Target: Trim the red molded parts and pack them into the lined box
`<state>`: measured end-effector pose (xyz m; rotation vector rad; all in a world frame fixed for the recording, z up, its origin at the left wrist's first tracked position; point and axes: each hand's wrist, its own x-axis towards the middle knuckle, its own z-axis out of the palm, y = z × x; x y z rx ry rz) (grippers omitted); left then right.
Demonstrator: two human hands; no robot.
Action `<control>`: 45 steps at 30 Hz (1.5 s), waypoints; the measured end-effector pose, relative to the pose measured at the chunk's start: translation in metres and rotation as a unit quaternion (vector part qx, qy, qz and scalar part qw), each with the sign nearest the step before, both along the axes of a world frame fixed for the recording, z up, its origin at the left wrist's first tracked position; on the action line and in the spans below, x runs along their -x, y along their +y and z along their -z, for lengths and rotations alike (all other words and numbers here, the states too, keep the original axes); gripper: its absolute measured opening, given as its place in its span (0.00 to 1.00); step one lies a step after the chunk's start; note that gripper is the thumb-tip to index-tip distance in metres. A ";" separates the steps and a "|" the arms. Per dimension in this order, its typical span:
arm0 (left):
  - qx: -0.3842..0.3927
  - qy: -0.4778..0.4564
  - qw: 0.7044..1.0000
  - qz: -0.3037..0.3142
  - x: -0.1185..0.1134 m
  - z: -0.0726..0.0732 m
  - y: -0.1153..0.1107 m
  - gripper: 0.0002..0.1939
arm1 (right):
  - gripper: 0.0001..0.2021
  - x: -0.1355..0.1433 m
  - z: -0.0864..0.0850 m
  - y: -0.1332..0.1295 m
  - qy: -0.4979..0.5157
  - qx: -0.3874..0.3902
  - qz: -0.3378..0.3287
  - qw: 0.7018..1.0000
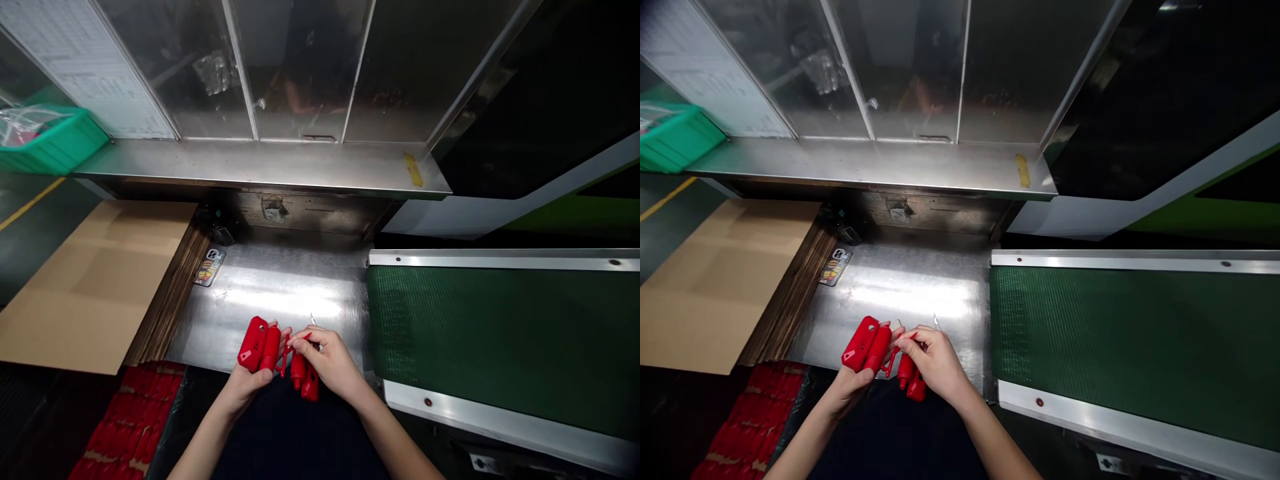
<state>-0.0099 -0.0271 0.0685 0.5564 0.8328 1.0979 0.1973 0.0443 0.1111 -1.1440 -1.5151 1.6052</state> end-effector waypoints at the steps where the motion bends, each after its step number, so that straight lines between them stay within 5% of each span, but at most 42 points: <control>1: 0.002 -0.006 1.000 -0.010 0.000 0.001 -0.003 0.40 | 0.18 -0.004 0.002 -0.001 -0.004 -0.009 -0.008 1.000; 4: 0.002 -0.034 0.997 -0.065 0.003 0.004 -0.009 0.33 | 0.27 -0.021 0.011 -0.002 -0.024 -0.005 -0.040 0.999; 8: -0.013 -0.035 0.989 -0.143 0.011 0.007 -0.009 0.33 | 0.53 -0.034 0.024 -0.010 -0.017 0.125 -0.159 0.979; 11: -0.021 -0.027 0.987 -0.157 0.014 0.006 -0.006 0.34 | 0.61 -0.028 0.028 -0.018 -0.036 0.150 -0.159 0.975; 17: -0.014 -0.025 0.984 -0.178 0.016 0.001 0.000 0.26 | 0.56 -0.009 0.031 -0.023 -0.062 0.115 -0.105 0.986; 22: 0.013 -0.027 0.982 -0.187 0.016 -0.007 0.012 0.19 | 0.46 0.001 0.033 -0.024 -0.160 -0.133 -0.061 0.976; 24: 0.020 -0.029 0.982 -0.186 0.017 -0.011 0.018 0.19 | 0.44 0.004 0.031 -0.023 -0.184 -0.164 -0.050 0.968; 26: 0.021 -0.027 0.984 -0.175 0.021 -0.015 0.021 0.22 | 0.44 0.003 0.029 -0.022 -0.147 -0.078 -0.058 0.984; 29: -0.010 -0.022 0.994 -0.110 0.033 -0.021 0.022 0.30 | 0.49 -0.002 0.025 -0.019 0.062 0.139 -0.103 0.983; 32: -0.067 -0.009 0.997 -0.031 0.050 -0.023 0.021 0.39 | 0.42 -0.006 0.025 -0.016 0.281 0.313 -0.113 0.900; 36: -0.107 -0.035 0.993 -0.033 0.066 -0.014 0.021 0.45 | 0.41 -0.001 0.025 -0.015 0.367 0.452 -0.153 0.799; 37: -0.106 -0.051 0.992 -0.049 0.067 -0.010 0.022 0.45 | 0.41 0.001 0.023 -0.015 0.361 0.448 -0.159 0.803; 39: -0.091 -0.080 0.989 -0.086 0.067 -0.004 0.024 0.44 | 0.43 0.003 0.017 -0.014 0.289 0.369 -0.167 0.867; 42: -0.028 -0.098 0.986 -0.132 0.060 0.002 0.027 0.42 | 0.51 0.003 0.007 -0.006 0.031 0.097 -0.156 0.983; 45: 0.039 -0.080 0.982 -0.164 0.049 0.003 0.030 0.35 | 0.43 -0.001 0.005 0.008 -0.154 -0.150 -0.171 0.962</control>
